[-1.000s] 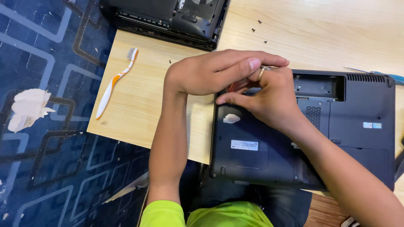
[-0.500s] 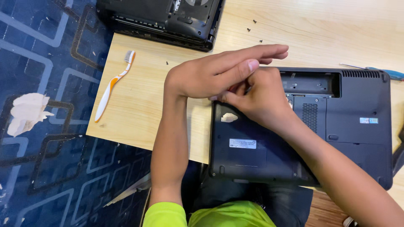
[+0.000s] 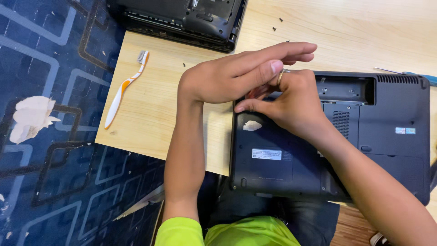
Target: The person uses a screwdriver to remove screws from the bottom panel of a laptop. They place the removed screws on the table and continue unscrewing additional fasteners from different locations on the laptop's underside.
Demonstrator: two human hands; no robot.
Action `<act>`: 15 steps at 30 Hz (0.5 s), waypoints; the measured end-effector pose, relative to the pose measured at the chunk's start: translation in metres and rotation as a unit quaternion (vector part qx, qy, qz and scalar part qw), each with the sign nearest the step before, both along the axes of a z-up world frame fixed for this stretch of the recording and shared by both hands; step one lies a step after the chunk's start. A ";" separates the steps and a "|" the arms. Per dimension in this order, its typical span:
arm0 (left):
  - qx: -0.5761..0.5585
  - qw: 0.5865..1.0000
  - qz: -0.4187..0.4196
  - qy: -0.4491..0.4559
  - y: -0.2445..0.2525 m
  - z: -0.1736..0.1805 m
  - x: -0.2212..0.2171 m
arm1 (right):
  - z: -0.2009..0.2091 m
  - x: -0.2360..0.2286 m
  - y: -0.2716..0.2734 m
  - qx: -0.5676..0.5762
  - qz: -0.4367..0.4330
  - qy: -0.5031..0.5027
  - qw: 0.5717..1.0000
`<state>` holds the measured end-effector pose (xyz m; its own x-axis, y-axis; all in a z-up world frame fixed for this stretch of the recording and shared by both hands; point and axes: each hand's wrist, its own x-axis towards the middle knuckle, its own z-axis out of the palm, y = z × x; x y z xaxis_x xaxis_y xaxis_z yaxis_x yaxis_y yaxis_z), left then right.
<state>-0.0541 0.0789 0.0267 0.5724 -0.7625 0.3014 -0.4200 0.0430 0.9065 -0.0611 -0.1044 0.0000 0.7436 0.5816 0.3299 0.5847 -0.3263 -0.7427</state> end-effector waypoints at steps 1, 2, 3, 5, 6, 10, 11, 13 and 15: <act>0.000 1.000 0.000 -0.001 0.000 0.000 0.000 | -0.002 0.000 0.001 0.000 0.000 -0.001 1.000; 0.000 1.000 -0.001 0.004 0.000 0.000 0.000 | -0.003 -0.001 0.002 -0.002 -0.013 -0.002 1.000; 0.000 1.000 -0.002 0.009 -0.001 0.000 0.000 | -0.005 -0.001 0.002 -0.005 -0.026 -0.003 1.000; 0.002 1.000 -0.002 0.005 -0.001 0.000 0.000 | -0.007 -0.002 0.004 -0.001 -0.036 -0.015 0.999; 0.004 1.000 -0.004 0.002 -0.001 0.000 0.001 | -0.008 -0.002 0.005 0.003 -0.046 -0.026 0.999; -0.019 1.000 -0.011 0.022 -0.002 -0.001 0.000 | -0.003 -0.001 0.002 -0.005 -0.006 -0.044 0.999; -0.020 0.999 -0.001 0.038 -0.001 0.000 -0.001 | 0.001 -0.002 0.001 0.004 0.017 -0.049 0.999; -0.021 0.998 0.011 0.052 0.002 0.001 0.000 | 0.006 -0.003 0.000 0.012 0.044 -0.056 0.997; -0.012 0.997 0.035 0.070 0.004 0.000 0.000 | 0.006 -0.003 0.000 0.005 0.040 -0.059 0.997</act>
<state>-0.0543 0.0832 0.0271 0.6616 -0.7128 0.2328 -0.2915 0.0415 0.9557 -0.0639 -0.1046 0.0058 0.6507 0.6330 0.4194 0.6923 -0.2677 -0.6702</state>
